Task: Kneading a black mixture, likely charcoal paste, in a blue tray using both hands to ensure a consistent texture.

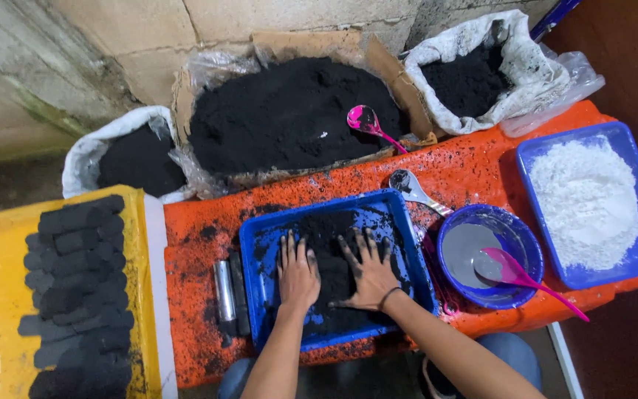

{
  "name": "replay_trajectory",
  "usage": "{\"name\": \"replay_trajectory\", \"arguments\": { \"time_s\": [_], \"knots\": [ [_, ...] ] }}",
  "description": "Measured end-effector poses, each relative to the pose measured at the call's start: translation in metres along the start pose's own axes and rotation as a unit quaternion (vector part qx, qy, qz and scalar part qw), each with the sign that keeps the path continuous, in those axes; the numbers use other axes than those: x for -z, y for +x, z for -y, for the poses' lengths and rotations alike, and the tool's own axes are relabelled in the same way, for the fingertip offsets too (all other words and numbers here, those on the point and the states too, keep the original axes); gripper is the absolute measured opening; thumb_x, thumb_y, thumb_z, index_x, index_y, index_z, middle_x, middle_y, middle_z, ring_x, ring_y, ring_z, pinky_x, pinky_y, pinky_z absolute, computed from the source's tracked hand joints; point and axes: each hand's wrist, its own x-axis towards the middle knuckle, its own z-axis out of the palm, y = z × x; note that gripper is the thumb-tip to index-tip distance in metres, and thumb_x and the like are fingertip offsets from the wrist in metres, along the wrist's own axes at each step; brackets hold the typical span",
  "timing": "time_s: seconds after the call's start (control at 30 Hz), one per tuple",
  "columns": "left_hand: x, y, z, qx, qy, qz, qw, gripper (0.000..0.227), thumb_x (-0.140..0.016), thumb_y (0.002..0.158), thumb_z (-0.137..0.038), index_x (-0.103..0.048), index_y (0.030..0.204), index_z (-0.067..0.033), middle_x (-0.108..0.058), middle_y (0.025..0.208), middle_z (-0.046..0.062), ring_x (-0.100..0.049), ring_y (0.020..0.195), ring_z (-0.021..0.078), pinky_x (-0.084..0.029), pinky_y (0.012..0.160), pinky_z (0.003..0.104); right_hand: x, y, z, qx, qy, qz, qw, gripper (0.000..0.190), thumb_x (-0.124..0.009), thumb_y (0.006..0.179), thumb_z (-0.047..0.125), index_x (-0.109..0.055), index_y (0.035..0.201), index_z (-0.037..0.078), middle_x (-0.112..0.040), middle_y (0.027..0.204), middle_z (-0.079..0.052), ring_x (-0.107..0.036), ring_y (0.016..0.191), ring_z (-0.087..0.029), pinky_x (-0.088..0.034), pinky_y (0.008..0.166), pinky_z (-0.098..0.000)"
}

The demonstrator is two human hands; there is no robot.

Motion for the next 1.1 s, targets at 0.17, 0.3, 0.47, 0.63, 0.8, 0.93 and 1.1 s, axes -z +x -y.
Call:
{"name": "replay_trajectory", "arguments": {
  "time_s": [0.17, 0.3, 0.47, 0.63, 0.8, 0.93, 1.1],
  "knots": [
    [-0.007, 0.000, 0.004, -0.023, 0.031, 0.031, 0.999, 0.041, -0.016, 0.096, -0.024, -0.025, 0.134, -0.0099, -0.012, 0.146, 0.012, -0.008, 0.135, 0.0257, -0.013, 0.107, 0.040, -0.006, 0.034, 0.006, 0.080, -0.026, -0.010, 0.996, 0.106, -0.050, 0.060, 0.074, -0.004, 0.142, 0.025, -0.002, 0.147, -0.008, 0.004, 0.134, -0.032, -0.003, 0.105, -0.0567],
    [-0.014, -0.001, 0.003, -0.022, 0.073, 0.016, 0.997, 0.043, -0.018, 0.096, -0.026, -0.022, 0.136, -0.0115, -0.011, 0.146, 0.012, -0.007, 0.135, 0.0251, -0.012, 0.107, 0.039, 0.004, 0.023, 0.014, 0.077, -0.047, 0.029, 0.995, 0.088, -0.046, 0.073, 0.062, -0.009, 0.142, 0.021, -0.009, 0.145, -0.008, 0.000, 0.135, -0.030, -0.003, 0.107, -0.0531],
    [-0.013, -0.005, 0.005, -0.007, 0.130, 0.056, 0.990, 0.048, -0.017, 0.095, -0.035, -0.013, 0.139, -0.0160, -0.003, 0.147, 0.010, -0.003, 0.136, 0.0248, -0.009, 0.108, 0.039, -0.051, 0.030, 0.000, 0.119, -0.083, -0.014, 0.989, 0.055, -0.048, 0.085, 0.037, -0.032, 0.133, 0.015, -0.022, 0.137, -0.010, -0.018, 0.129, -0.033, -0.025, 0.101, -0.0501],
    [0.004, -0.010, 0.006, 0.005, 0.117, 0.087, 0.989, 0.051, -0.021, 0.094, -0.039, -0.010, 0.139, -0.0197, 0.002, 0.146, 0.015, 0.001, 0.136, 0.0288, -0.008, 0.108, 0.044, -0.115, 0.059, -0.048, 0.153, -0.091, -0.123, 0.976, 0.037, -0.053, 0.078, 0.024, -0.054, 0.114, 0.014, -0.041, 0.118, -0.008, -0.036, 0.115, -0.035, -0.044, 0.084, -0.0451],
    [-0.011, 0.002, 0.020, -0.053, 0.100, -0.026, 0.993, 0.038, -0.037, 0.089, -0.040, -0.044, 0.123, -0.0244, -0.025, 0.142, 0.009, -0.015, 0.135, 0.0244, -0.019, 0.105, 0.044, -0.075, 0.026, -0.042, 0.092, -0.012, -0.170, 0.981, 0.025, -0.062, 0.073, 0.019, -0.063, 0.096, 0.011, -0.050, 0.105, -0.008, -0.044, 0.106, -0.033, -0.046, 0.082, -0.0426],
    [-0.023, 0.009, 0.020, -0.102, 0.105, -0.092, 0.985, 0.024, -0.047, 0.084, -0.041, -0.059, 0.099, -0.0267, -0.041, 0.134, -0.001, -0.026, 0.131, 0.0188, -0.025, 0.103, 0.042, -0.071, 0.015, -0.051, 0.006, 0.059, -0.224, 0.973, 0.013, -0.062, 0.070, 0.022, -0.063, 0.080, 0.014, -0.054, 0.095, -0.003, -0.044, 0.106, -0.027, -0.038, 0.084, -0.0466],
    [-0.061, 0.021, 0.047, -0.090, 0.121, -0.123, 0.981, 0.022, -0.043, 0.087, -0.043, -0.057, 0.091, -0.0265, -0.051, 0.116, -0.011, -0.034, 0.124, 0.0110, -0.029, 0.100, 0.037, -0.069, 0.032, -0.046, -0.029, 0.098, -0.212, 0.972, 0.018, -0.062, 0.074, 0.029, -0.063, 0.081, 0.012, -0.059, 0.096, -0.005, -0.047, 0.105, -0.026, -0.035, 0.089, -0.0535]
  ]
}}
